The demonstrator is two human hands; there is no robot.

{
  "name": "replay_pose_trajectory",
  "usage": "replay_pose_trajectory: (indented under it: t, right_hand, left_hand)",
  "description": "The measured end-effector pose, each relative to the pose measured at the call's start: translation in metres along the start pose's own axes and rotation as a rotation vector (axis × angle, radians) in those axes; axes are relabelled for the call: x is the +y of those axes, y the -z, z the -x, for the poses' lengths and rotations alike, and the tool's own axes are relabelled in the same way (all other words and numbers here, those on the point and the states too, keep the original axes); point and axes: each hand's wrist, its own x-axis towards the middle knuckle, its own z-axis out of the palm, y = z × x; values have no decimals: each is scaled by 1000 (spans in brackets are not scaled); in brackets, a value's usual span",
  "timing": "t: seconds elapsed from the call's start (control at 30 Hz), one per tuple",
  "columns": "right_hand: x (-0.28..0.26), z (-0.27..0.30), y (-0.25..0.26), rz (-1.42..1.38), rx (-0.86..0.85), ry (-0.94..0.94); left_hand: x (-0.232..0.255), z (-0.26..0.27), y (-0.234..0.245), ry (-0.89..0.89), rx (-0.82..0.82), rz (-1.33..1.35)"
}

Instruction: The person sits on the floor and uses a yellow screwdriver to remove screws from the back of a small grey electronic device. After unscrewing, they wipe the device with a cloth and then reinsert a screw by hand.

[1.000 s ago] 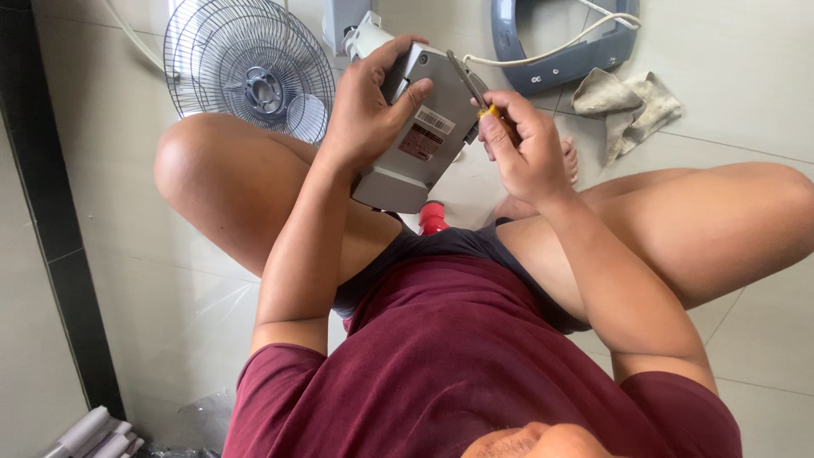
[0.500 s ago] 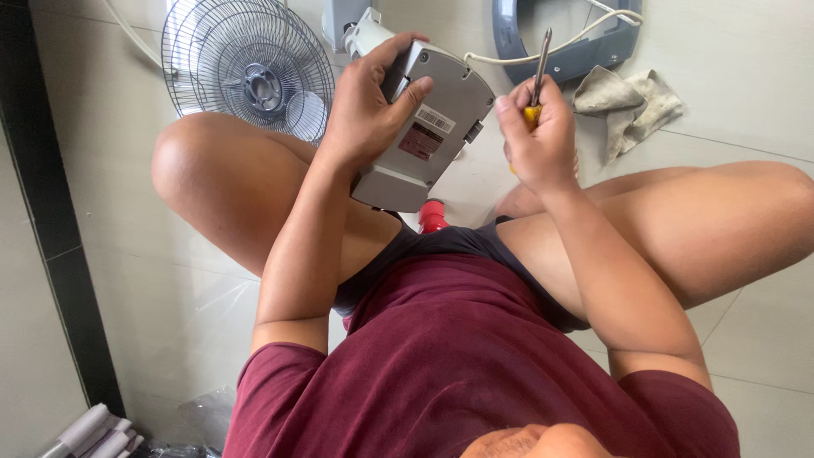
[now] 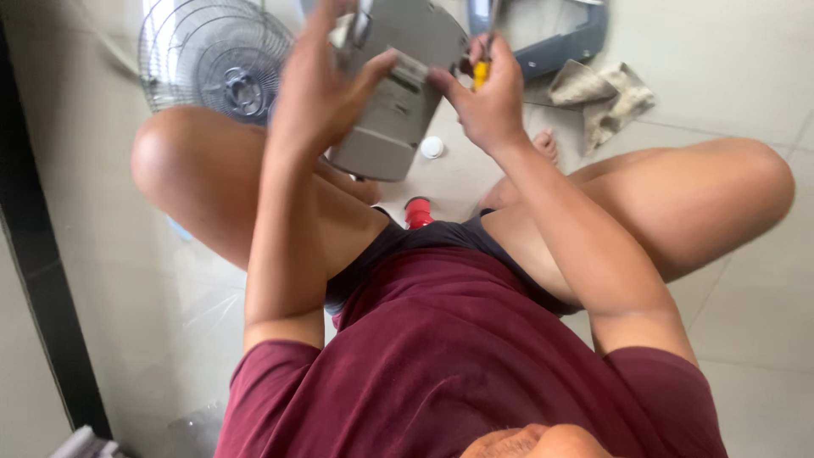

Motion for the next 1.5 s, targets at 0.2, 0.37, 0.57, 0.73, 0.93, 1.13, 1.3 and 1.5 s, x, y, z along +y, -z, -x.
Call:
replay_pose_trajectory:
  t: [0.2, 0.37, 0.57, 0.73, 0.93, 1.13, 1.3, 1.5]
  right_hand:
    - [-10, -28, -20, -293, 82, -206]
    - [20, -30, -32, -137, 131, -38]
    - [137, -2, -9, 455, 219, -47]
    - [196, 63, 16, 829, -121, -244]
    - [202, 73, 22, 876, -232, -464]
    - [203, 66, 25, 926, -116, -524]
    - [212, 43, 46, 1265, 250, -296]
    - [203, 8, 127, 1219, 114, -790]
  left_hand:
    - [8, 60, 13, 290, 179, 215]
    - [-6, 58, -16, 346, 384, 680]
    - [-14, 47, -24, 314, 322, 534]
    - [-6, 47, -35, 268, 346, 522]
    - [4, 47, -33, 239, 330, 321]
    - [1, 42, -33, 281, 411, 332]
    - [-10, 43, -32, 272, 472, 377]
    - [-15, 47, -30, 259, 530, 379]
